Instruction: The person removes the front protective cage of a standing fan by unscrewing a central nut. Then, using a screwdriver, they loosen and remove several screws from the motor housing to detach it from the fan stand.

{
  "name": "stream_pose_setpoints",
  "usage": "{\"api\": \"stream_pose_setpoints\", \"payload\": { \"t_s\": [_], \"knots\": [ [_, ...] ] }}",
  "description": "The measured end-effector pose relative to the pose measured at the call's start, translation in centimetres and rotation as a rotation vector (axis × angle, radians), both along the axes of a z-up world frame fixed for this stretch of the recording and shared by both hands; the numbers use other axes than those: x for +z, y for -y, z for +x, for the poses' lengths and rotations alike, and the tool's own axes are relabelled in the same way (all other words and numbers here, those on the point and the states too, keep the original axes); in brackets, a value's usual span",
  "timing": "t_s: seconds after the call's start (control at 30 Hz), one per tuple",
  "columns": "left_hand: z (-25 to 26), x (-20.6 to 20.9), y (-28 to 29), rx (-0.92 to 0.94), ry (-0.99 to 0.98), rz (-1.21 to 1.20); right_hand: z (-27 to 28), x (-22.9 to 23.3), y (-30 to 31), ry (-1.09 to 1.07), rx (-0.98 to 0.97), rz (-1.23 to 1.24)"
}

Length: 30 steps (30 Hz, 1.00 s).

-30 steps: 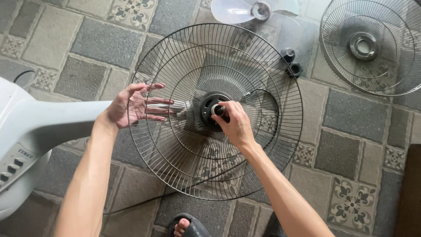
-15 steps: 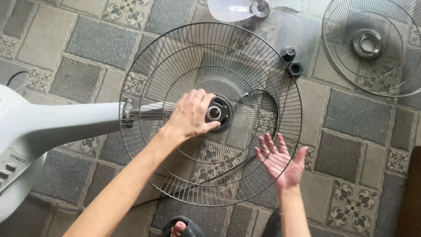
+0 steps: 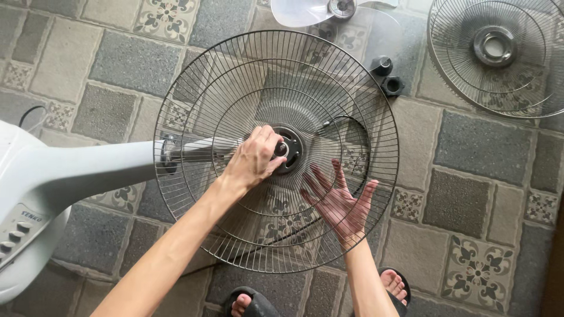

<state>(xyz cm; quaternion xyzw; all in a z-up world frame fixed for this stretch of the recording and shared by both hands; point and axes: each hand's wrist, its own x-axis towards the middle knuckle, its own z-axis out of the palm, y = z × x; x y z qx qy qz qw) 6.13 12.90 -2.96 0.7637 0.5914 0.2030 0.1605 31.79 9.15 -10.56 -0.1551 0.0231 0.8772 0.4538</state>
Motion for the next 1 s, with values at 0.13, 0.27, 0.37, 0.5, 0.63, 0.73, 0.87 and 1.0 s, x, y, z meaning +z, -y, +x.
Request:
{"api": "stream_pose_setpoints", "payload": {
  "t_s": [0.13, 0.27, 0.37, 0.5, 0.63, 0.73, 0.87, 1.0],
  "knots": [
    [-0.2, 0.2, 0.3, -0.001, 0.069, 0.017, 0.1, 0.5, 0.1, 0.001, 0.003, 0.004],
    [0.2, 0.9, 0.3, 0.033, 0.067, -0.012, 0.8, 1.8, -0.3, 0.064, 0.011, 0.047],
    [0.4, 1.5, 0.5, 0.058, 0.041, -0.032, 2.5, 3.4, -0.6, 0.216, -0.040, 0.113],
    [-3.9, 3.3, 0.5, 0.068, -0.088, 0.155, 5.2, 5.7, -1.3, 0.547, -0.101, 0.223],
    [-14.0, 5.9, 1.0, 0.494, -0.163, 0.360, 6.3, 7.3, -2.7, 0.751, -0.061, 0.287],
    [-17.5, 5.6, 2.5, 0.633, 0.254, -0.117, 5.7, 7.9, -2.9, 0.865, 0.014, 0.297],
    [-16.3, 3.4, 3.3, 0.665, 0.979, -0.649, 4.4, 8.4, -2.7, 0.901, 0.052, 0.255],
    [-15.8, 3.3, 3.5, 0.545, 1.308, -0.707, 4.0, 8.6, -2.6, 0.919, 0.049, 0.204]
  ]
}}
